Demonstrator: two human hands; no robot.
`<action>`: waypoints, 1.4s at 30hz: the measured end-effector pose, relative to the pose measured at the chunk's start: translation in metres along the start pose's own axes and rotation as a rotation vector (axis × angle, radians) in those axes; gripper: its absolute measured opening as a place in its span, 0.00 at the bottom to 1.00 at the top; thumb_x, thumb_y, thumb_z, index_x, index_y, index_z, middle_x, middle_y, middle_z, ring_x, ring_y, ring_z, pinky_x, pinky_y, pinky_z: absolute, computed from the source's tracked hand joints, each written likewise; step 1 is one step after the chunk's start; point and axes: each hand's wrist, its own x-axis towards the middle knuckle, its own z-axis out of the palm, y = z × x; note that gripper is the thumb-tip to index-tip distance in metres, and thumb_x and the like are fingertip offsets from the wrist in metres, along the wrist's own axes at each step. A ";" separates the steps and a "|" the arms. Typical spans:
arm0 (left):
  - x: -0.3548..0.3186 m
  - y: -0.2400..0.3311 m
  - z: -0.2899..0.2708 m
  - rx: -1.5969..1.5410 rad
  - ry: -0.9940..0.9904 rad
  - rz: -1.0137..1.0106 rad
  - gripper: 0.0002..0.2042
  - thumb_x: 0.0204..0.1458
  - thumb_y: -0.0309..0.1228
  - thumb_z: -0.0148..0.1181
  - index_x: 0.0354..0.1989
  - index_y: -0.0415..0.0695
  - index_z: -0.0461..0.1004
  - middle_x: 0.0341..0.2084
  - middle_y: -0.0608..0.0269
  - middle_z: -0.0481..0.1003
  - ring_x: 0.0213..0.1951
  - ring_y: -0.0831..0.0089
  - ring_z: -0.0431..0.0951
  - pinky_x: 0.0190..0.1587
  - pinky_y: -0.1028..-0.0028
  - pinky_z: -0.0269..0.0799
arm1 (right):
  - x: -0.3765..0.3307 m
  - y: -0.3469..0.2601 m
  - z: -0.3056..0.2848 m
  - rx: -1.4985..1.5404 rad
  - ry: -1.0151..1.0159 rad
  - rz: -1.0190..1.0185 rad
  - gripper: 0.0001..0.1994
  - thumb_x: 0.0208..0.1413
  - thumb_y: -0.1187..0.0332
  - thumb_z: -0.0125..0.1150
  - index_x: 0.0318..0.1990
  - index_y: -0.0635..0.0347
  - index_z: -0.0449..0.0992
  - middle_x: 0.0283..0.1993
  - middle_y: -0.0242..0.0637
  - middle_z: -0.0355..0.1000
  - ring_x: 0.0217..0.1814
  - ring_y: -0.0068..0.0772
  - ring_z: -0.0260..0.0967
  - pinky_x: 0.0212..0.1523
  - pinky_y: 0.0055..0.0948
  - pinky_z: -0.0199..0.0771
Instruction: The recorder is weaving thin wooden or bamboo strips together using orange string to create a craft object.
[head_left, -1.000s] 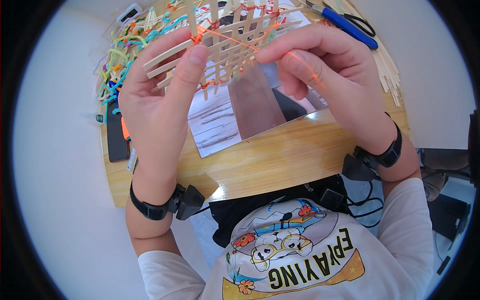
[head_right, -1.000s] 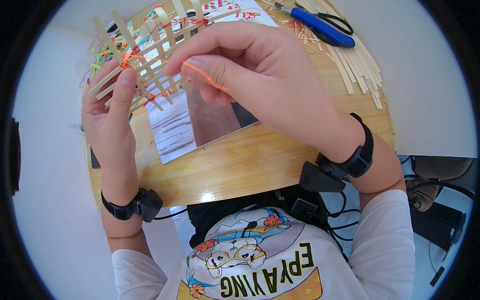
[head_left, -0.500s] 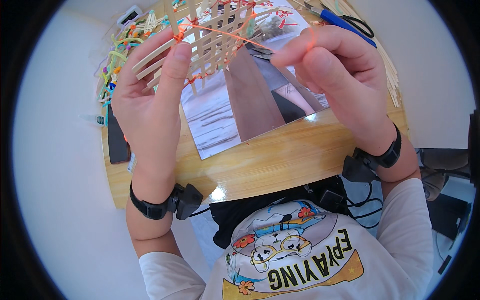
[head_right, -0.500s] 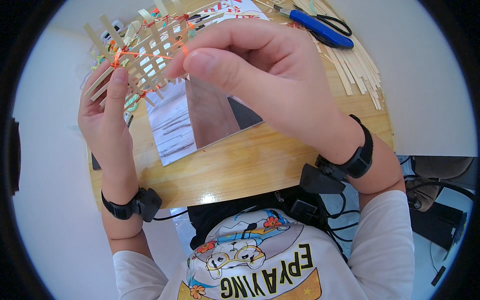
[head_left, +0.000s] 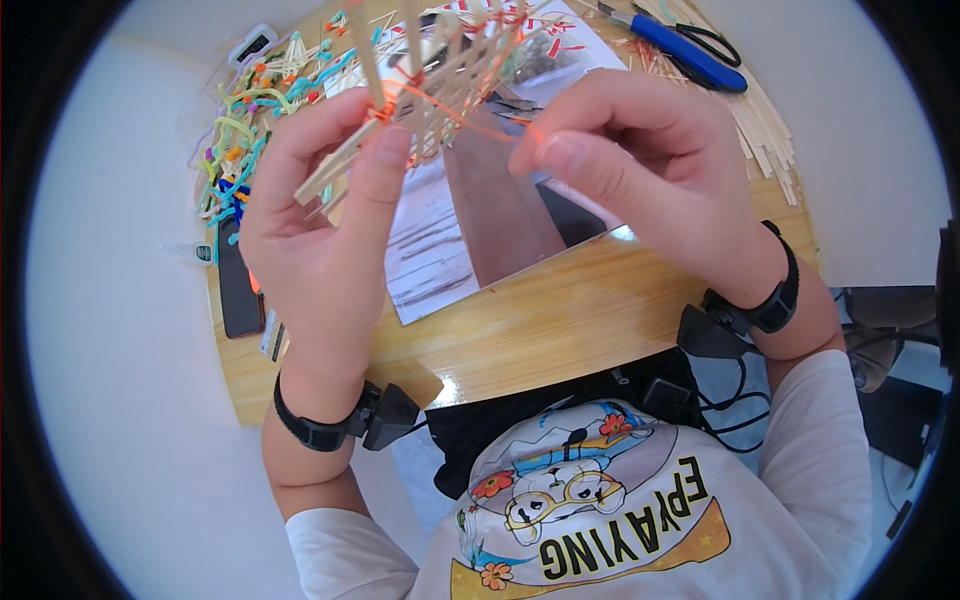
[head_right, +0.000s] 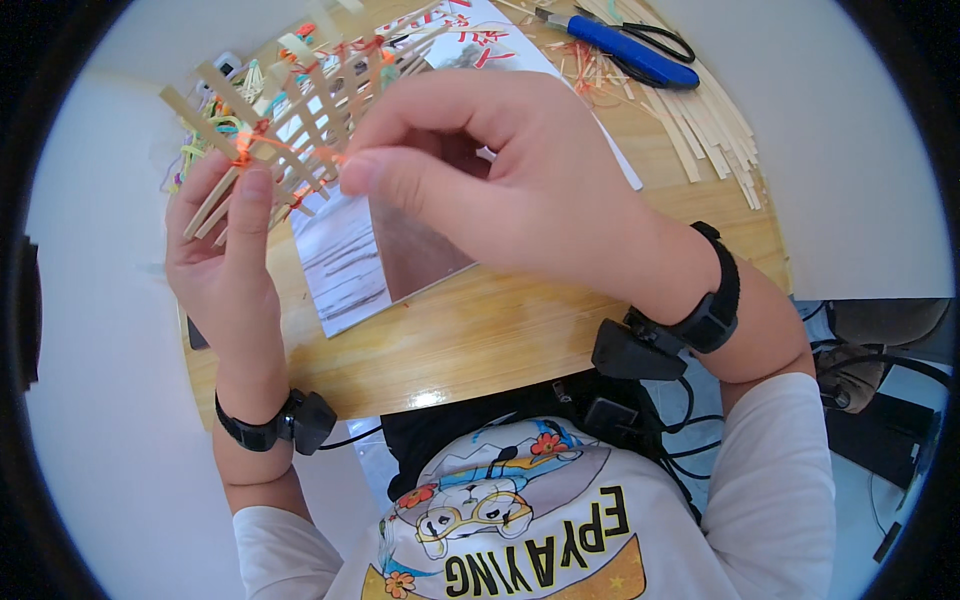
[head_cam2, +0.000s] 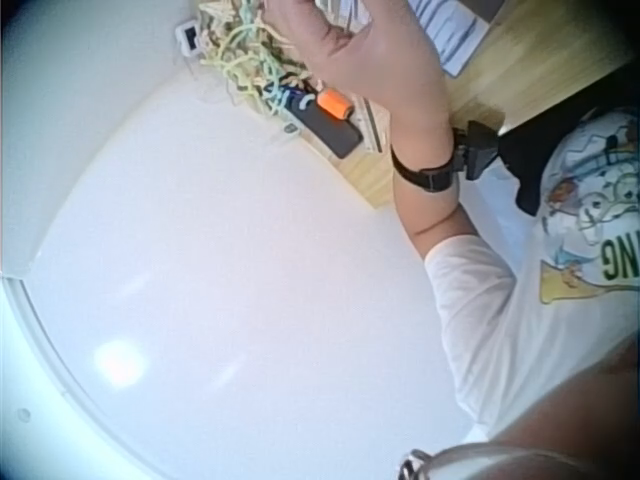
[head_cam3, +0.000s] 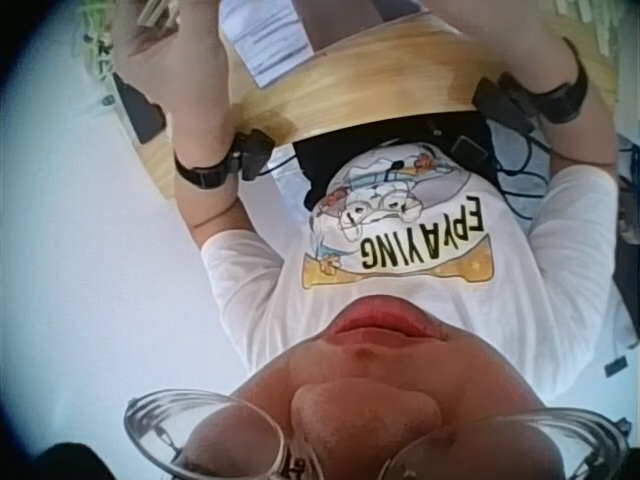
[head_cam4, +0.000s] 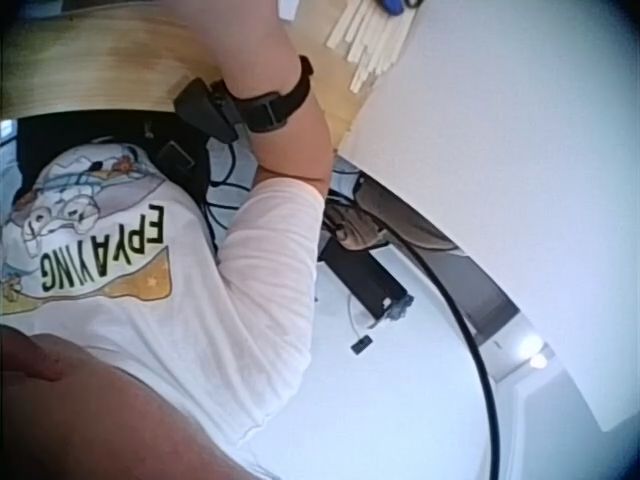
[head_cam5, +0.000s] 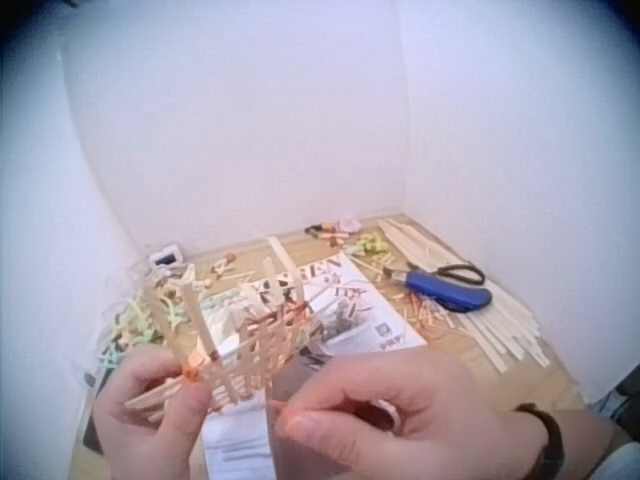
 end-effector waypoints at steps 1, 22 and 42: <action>0.000 -0.002 0.000 0.087 -0.041 0.056 0.11 0.47 0.22 0.63 0.41 0.37 0.75 0.34 0.65 0.74 0.36 0.79 0.72 0.40 0.80 0.68 | -0.001 -0.001 0.000 -0.020 -0.051 -0.009 0.05 0.57 0.74 0.54 0.36 0.66 0.75 0.36 0.34 0.74 0.37 0.17 0.68 0.38 0.17 0.66; -0.013 -0.002 0.010 -0.032 -0.126 -0.093 0.11 0.47 0.23 0.63 0.40 0.37 0.75 0.35 0.63 0.73 0.39 0.77 0.72 0.45 0.78 0.66 | -0.002 0.006 0.023 0.570 -0.375 0.468 0.09 0.57 0.64 0.55 0.32 0.59 0.75 0.30 0.22 0.72 0.26 0.09 0.60 0.25 0.15 0.59; -0.012 -0.005 0.013 0.100 -0.109 0.179 0.11 0.45 0.22 0.64 0.38 0.37 0.75 0.31 0.62 0.74 0.33 0.76 0.71 0.38 0.79 0.66 | -0.008 0.003 0.028 0.374 0.041 0.170 0.10 0.61 0.68 0.49 0.34 0.64 0.74 0.24 0.23 0.66 0.21 0.09 0.54 0.21 0.14 0.53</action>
